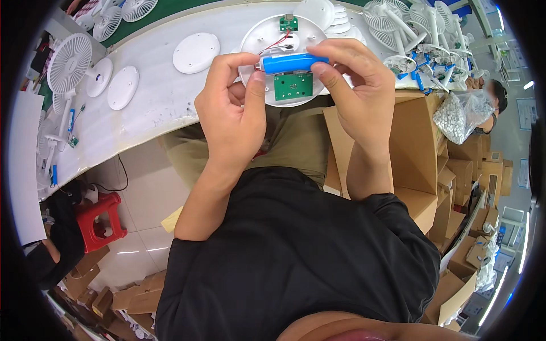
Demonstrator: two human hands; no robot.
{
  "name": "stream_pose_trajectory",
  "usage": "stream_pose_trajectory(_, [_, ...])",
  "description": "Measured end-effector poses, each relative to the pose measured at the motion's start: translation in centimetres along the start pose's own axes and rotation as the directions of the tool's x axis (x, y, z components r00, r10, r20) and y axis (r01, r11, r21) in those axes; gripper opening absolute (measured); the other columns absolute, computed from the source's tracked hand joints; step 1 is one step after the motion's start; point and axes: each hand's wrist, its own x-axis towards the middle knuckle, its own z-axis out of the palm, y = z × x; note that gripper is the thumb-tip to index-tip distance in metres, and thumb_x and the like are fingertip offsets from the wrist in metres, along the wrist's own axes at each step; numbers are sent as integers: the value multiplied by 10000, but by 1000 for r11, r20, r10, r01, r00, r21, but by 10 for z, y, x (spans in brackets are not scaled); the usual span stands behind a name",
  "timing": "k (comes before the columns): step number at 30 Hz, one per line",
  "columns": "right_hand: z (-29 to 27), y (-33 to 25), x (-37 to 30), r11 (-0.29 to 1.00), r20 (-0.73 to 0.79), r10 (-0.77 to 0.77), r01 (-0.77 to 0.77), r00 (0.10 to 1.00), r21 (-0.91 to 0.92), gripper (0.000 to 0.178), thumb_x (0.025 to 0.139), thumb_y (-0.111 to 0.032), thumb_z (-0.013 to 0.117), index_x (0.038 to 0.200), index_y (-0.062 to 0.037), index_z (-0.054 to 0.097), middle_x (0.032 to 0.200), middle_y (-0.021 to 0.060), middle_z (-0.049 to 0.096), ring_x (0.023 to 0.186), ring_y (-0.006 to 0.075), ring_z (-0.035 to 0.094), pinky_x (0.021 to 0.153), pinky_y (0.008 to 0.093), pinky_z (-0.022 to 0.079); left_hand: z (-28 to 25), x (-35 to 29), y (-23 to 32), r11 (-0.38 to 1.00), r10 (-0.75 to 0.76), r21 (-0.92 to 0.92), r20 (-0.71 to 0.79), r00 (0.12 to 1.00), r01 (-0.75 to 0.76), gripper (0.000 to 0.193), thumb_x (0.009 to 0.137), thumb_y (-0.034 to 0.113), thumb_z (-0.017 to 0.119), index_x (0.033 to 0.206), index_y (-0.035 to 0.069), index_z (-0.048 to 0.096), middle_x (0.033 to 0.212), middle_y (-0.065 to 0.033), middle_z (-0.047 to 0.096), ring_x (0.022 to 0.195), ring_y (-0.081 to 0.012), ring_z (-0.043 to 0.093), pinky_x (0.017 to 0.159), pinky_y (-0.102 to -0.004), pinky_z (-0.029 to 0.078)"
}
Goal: Assembling small portable fans by inserting batteries, attaching the base stand, and packing them into boxes.
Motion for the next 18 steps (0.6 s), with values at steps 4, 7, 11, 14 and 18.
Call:
stream_pose_trajectory(4, [1, 6, 8, 924, 121, -171, 202, 978, -324, 288, 847, 18, 664, 1133, 8, 689, 1121, 130, 578, 908, 174, 529, 842, 262, 442, -5, 5, -1, 999, 5, 54, -1, 1000, -5, 162, 899, -13, 564, 1060, 8, 568, 833, -57, 594, 595, -57, 470, 537, -176, 402])
stream_pose_trajectory(7, [9, 22, 13, 962, 80, -110, 126, 991, -243, 297, 836, 20, 674, 1132, 5, 692, 1127, 124, 562, 972, 189, 529, 865, 268, 440, -9, 10, -7, 999, 32, -40, -19, 999, -33, 163, 896, -8, 582, 1057, 10, 567, 852, -63, 597, 578, -60, 476, 524, -176, 411])
stream_pose_trajectory(11, [9, 28, 12, 999, 96, 11, -15, 995, 39, 306, 821, 27, 669, 1120, -25, 709, 1080, 102, 527, 950, 177, 512, 798, 232, 419, -9, 15, -4, 999, 33, -41, -33, 999, -34, 169, 891, -2, 603, 1056, 9, 565, 870, -68, 600, 575, -67, 495, 524, -175, 431])
stream_pose_trajectory(14, [8, 30, 12, 947, 151, 95, -137, 984, 291, 319, 809, 34, 661, 1109, -53, 726, 1031, 82, 498, 907, 160, 495, 724, 195, 399, -9, 18, 1, 1000, 26, -7, -46, 999, -26, 176, 887, 2, 618, 1055, 7, 564, 882, -72, 602, 578, -72, 511, 528, -174, 447])
stream_pose_trajectory(18, [5, 34, 14, 859, 208, 107, -196, 972, 474, 324, 811, 42, 651, 1115, -44, 721, 980, 76, 503, 869, 154, 484, 705, 193, 382, -13, 20, 3, 1000, -3, 9, 37, 999, 3, 212, 866, -6, 650, 1058, 6, 561, 892, -81, 611, 577, -79, 529, 534, -175, 470])
